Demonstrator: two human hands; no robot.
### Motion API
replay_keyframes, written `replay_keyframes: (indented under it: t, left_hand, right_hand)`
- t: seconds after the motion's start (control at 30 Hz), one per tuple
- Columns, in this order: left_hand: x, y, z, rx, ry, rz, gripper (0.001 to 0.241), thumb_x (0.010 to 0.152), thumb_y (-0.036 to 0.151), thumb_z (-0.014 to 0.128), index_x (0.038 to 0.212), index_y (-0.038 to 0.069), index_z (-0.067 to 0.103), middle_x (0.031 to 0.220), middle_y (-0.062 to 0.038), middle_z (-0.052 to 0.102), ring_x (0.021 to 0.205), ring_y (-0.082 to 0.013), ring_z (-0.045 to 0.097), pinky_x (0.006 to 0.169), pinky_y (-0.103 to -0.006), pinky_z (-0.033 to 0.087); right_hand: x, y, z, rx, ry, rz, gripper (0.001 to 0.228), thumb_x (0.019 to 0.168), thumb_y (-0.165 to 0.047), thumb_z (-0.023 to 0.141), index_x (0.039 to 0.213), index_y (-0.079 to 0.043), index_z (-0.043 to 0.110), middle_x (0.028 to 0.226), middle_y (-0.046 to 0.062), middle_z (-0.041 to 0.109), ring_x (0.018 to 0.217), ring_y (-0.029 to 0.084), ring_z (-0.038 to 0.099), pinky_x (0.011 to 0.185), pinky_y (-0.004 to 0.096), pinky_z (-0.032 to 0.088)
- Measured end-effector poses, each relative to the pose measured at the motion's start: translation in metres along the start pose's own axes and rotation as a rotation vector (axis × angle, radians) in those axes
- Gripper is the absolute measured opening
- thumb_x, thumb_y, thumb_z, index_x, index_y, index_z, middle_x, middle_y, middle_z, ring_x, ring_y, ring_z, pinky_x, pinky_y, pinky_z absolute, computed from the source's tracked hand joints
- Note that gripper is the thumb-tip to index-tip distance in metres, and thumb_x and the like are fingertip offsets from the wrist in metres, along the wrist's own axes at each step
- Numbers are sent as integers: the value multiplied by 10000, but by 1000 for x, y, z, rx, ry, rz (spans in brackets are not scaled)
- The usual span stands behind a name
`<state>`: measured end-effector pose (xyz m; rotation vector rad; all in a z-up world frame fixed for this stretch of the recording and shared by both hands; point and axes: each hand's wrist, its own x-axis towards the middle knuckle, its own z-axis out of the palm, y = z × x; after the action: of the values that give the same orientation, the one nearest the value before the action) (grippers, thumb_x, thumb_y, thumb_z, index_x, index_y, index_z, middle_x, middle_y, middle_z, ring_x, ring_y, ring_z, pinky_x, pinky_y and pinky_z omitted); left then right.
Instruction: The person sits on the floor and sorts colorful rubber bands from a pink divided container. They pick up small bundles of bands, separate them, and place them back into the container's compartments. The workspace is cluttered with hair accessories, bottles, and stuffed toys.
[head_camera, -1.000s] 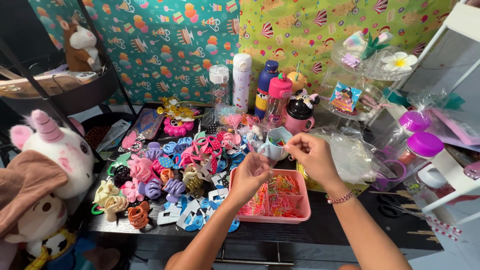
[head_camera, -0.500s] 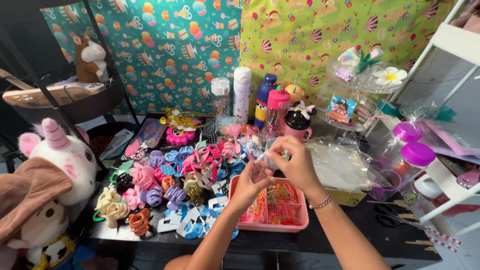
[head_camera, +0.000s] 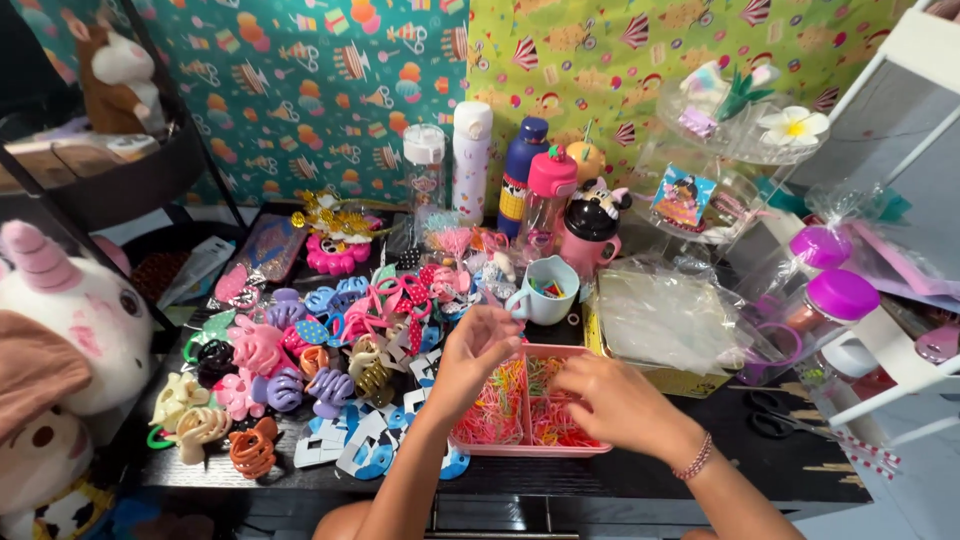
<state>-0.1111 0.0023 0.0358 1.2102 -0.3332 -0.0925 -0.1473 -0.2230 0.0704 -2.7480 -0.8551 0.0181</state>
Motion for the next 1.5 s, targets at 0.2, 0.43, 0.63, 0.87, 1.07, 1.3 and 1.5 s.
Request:
replay_keyframes:
  t: [0.2,0.43,0.63,0.87,1.07,1.3,1.5]
  left_hand:
    - [-1,-5,-5,8,-36,70,236,917,107,682,1118,74,562,1041,-73,637,963,-174,666,923,-320,608]
    - [-1,-6,-9,36,-32,65,232,913,81,677,1119,69,571,1039,-78,638,951,-173,658,908,-309,599]
    - [-4,3,-7,78,-27,16,231,917,109,675,1125,76,581,1036,-68,634,947,-163,649,907,-307,594]
    - [-4,7,-7,82,-45,-53,212,925,113,660,1117,91,571,1043,-64,644,985,-179,663,956,-337,595]
    - [-8,12,-13,125,-33,-2,223,926,145,664,1127,94,582,1041,-63,663,970,-174,680,923,-322,602]
    - [-15,2,-11,123,-50,15,187,930,133,672,1097,100,597,1033,-52,675,955,-176,681,894,-327,600]
    - [-15,5,-6,175,-36,41,179,930,193,672,1075,117,598,982,-28,647,876,-151,665,812,-299,562]
  right_hand:
    - [3,8,22,-155,12,-130,400,832,-215,725,1217,-112,689,1091,48,678,1125,281,580,1071,477,404]
    - [12,16,36,-97,83,-139,75,875,-116,671,908,-106,738,882,18,751,830,229,675,954,411,483]
    - [12,11,30,10,146,-35,51,882,-114,663,868,-122,711,862,-9,748,857,187,697,906,378,543]
    - [4,-3,13,165,261,258,93,897,-143,667,891,-144,759,855,-40,769,599,118,637,623,284,499]
    - [-6,-16,9,-55,-23,273,280,892,-138,510,1134,-199,635,1103,69,741,944,312,745,762,482,573]
    - [-19,-7,37,-213,-76,187,459,867,-358,715,1289,-240,580,1231,24,682,1022,291,716,783,482,589]
    - [-6,14,45,-196,175,-72,169,855,-155,709,1012,-125,761,1054,97,783,747,248,786,680,430,672]
